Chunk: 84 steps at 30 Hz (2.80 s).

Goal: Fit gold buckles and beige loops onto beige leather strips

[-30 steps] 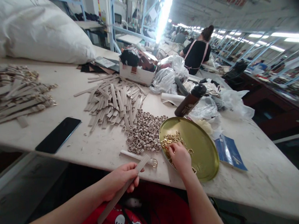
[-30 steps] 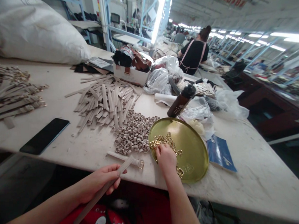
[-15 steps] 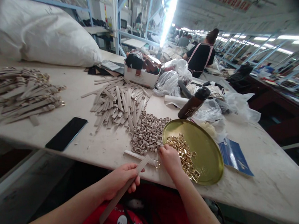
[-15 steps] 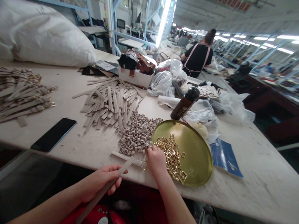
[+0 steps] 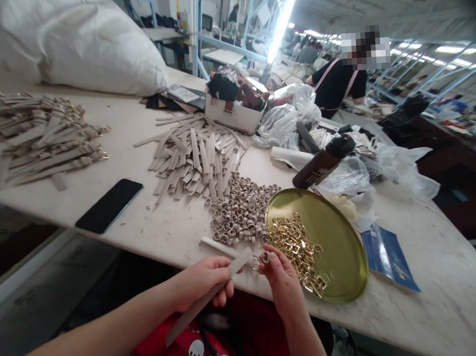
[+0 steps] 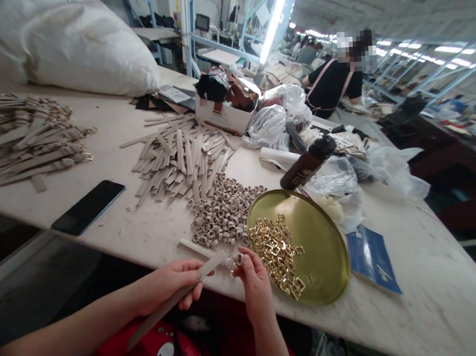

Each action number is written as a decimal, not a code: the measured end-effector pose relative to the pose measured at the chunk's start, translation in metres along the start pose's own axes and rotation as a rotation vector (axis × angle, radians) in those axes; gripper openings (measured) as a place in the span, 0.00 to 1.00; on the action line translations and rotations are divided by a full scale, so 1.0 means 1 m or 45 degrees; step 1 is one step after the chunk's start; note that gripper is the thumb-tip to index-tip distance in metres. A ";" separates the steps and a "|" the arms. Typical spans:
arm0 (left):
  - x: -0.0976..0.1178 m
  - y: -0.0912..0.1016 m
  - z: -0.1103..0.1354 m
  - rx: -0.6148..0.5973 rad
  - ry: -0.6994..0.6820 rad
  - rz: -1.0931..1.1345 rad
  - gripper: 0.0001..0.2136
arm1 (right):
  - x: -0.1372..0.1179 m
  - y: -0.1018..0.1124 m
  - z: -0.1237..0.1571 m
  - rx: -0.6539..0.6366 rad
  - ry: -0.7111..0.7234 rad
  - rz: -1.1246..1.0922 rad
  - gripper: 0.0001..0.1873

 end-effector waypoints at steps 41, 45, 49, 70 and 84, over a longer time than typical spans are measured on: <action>-0.013 0.008 -0.024 0.157 -0.361 -0.409 0.22 | -0.045 -0.009 -0.082 0.041 0.890 1.777 0.04; -0.012 0.006 -0.021 0.151 -0.355 -0.421 0.23 | -0.043 -0.008 -0.081 0.053 0.860 1.659 0.03; -0.003 0.006 -0.014 0.171 -0.379 -0.445 0.21 | -0.053 -0.001 -0.078 0.103 0.817 1.437 0.06; 0.015 -0.013 0.005 0.273 -0.461 -0.307 0.14 | -0.023 -0.036 0.049 -0.201 0.175 0.014 0.10; 0.012 0.003 0.003 0.215 -0.593 -0.847 0.15 | -0.004 -0.027 0.027 -0.025 -0.481 -0.558 0.15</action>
Point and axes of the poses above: each hand's wrist, its own z-axis away from the middle knuckle, its own y-axis out of the back of the hand, x = y × z, the point moved 3 cm from there along -z, towards the middle knuckle, and after that the axes turned 12 degrees about x, right-handed, at the moved point
